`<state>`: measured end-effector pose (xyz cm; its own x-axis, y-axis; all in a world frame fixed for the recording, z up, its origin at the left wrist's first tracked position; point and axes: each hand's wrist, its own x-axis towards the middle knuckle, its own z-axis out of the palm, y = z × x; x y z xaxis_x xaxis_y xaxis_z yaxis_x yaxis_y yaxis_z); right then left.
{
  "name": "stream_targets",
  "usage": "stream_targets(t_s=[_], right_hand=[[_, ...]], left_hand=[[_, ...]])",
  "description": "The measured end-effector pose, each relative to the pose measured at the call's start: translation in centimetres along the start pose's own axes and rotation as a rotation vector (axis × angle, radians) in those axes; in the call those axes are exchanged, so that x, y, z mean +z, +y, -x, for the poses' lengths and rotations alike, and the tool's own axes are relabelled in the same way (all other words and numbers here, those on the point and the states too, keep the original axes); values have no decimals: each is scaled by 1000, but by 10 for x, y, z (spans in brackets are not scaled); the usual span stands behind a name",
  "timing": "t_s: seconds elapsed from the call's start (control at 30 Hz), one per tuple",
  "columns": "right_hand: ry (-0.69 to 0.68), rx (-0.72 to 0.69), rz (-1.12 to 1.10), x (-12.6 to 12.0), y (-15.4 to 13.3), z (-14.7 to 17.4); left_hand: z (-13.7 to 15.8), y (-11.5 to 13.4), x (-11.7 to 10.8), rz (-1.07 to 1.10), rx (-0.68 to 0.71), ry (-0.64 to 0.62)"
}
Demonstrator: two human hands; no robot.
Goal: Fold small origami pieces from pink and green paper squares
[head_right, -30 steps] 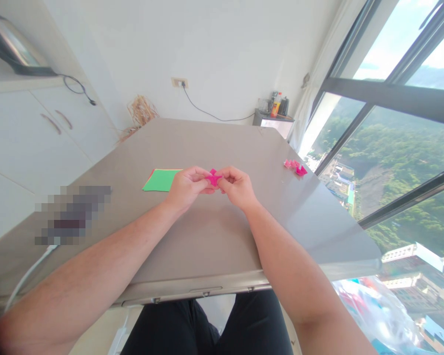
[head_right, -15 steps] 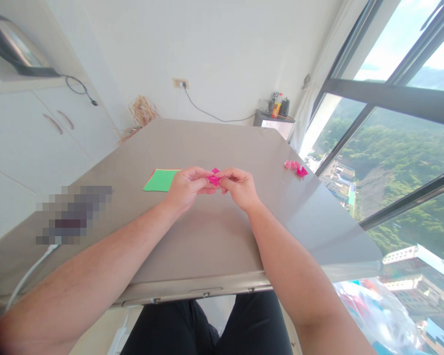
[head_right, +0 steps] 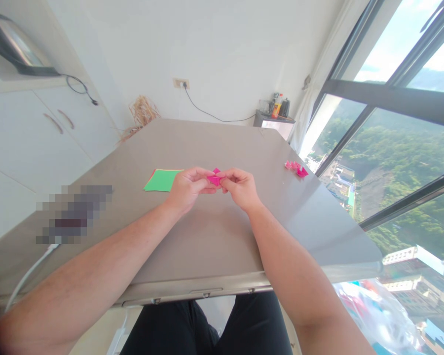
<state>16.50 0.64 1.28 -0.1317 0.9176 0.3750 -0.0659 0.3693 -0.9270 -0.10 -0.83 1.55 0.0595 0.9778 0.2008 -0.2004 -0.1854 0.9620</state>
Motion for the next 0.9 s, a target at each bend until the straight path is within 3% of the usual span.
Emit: stream_targets(t_s=[0.9], right_hand=[[-24,-23,7,3,-3,1]], left_hand=[[-1,0,1,48,-56,61]])
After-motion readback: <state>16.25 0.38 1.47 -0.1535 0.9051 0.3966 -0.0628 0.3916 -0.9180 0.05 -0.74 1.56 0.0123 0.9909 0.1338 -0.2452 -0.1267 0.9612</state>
